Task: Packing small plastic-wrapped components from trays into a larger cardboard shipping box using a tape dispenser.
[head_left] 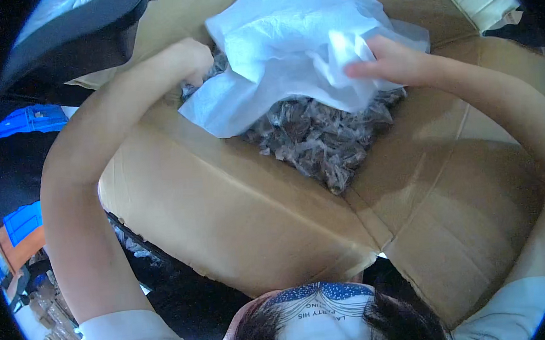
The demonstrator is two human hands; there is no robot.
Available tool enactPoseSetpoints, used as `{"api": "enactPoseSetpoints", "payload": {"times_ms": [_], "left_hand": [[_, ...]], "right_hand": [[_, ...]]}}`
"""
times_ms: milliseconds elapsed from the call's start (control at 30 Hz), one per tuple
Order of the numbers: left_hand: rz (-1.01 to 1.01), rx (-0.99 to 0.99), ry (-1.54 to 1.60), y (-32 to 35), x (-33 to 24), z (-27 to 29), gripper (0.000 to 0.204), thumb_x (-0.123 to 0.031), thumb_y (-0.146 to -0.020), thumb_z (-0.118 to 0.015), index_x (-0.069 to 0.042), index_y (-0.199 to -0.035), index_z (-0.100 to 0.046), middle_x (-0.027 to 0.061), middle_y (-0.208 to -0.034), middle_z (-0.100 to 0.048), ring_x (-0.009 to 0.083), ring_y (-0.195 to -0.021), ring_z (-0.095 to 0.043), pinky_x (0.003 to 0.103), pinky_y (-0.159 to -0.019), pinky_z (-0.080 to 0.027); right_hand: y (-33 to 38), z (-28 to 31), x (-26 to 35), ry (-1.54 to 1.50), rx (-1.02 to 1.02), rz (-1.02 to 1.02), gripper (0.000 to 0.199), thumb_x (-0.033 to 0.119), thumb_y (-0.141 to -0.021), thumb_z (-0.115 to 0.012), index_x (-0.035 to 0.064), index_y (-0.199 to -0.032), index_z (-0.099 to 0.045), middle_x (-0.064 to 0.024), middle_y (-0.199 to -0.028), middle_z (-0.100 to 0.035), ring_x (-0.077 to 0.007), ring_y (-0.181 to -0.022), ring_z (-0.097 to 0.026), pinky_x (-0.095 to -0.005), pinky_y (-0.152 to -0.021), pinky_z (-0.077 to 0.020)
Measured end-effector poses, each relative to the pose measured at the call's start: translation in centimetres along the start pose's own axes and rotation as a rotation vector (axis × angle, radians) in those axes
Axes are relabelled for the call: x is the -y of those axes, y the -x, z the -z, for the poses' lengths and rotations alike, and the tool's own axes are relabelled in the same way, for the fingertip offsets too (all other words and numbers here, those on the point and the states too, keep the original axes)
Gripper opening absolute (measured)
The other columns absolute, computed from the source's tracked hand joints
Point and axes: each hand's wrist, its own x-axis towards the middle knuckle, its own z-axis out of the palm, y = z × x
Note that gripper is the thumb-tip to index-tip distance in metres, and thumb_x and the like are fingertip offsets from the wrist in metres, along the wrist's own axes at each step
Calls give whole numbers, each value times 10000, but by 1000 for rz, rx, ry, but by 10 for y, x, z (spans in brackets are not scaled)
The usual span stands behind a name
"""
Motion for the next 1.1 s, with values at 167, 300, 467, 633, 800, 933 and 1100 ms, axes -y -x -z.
{"api": "enactPoseSetpoints", "payload": {"times_ms": [167, 300, 467, 633, 800, 933, 1100], "left_hand": [[44, -134, 845, -23, -7, 11, 593, -416, -713, -633, -1, -1127, -543, 205, -1100, -572, 319, -1000, -569, 409, -819, -476], [-124, -166, 1269, -27, -32, 3, 829, -407, -730, -682, -22, -1347, -284, 230, -1291, -396, 335, -1169, -426, 368, -960, -401], [-266, -148, 1937, -73, -36, -9, 445, -243, -795, -628, -8, -1157, -523, 91, -1075, -582, 199, -975, -548, 299, -881, -423], [30, -320, 1454, -75, 5, -46, 416, -276, -825, -571, -9, -1141, -531, 112, -1066, -588, 212, -970, -555, 301, -884, -419], [204, -315, 1135, 2, 52, -65, 448, -306, -822, -560, -12, -1157, -518, 119, -1090, -572, 223, -992, -543, 308, -895, -411], [326, -246, 1004, 70, 74, -78, 474, -331, -819, -552, -15, -1169, -509, 125, -1109, -559, 232, -1009, -533, 313, -904, -405], [291, -195, 989, 65, 61, -104, 506, -361, -816, -541, -18, -1185, -496, 132, -1133, -543, 244, -1030, -520, 320, -915, -397]], "right_hand": [[37, -51, -22, 203, 266, -50, 294, 183, -782, -646, 40, -1032, -585, -126, -843, -636, -214, -795, -608, -317, -742, -464], [29, -76, -24, 640, 403, 219, 283, 250, -746, -650, 76, -965, -611, -148, -815, -638, -293, -803, -620, -408, -760, -446], [9, -88, -25, 1058, 634, 372, 297, 262, -699, -670, 111, -953, -637, -101, -835, -654, -271, -849, -628, -473, -829, -403], [2, -111, -61, 1067, 729, 412, 210, 252, -660, -678, 101, -806, -665, -103, -808, -648, -261, -793, -629, -427, -808, -433], [9, -148, -55, 822, 809, 280, 295, 298, -668, -669, 85, -871, -651, -144, -873, -629, -306, -848, -602, -429, -812, -434], [-15, -178, -36, 707, 818, 272, 392, 365, -688, -639, 68, -944, -621, -186, -930, -602, -333, -909, -572, -455, -838, -414], [4, -160, -49, 620, 895, 18, 515, 447, -712, -601, 48, -1036, -584, -238, -1000, -570, -367, -984, -535, -486, -871, -389]]}}
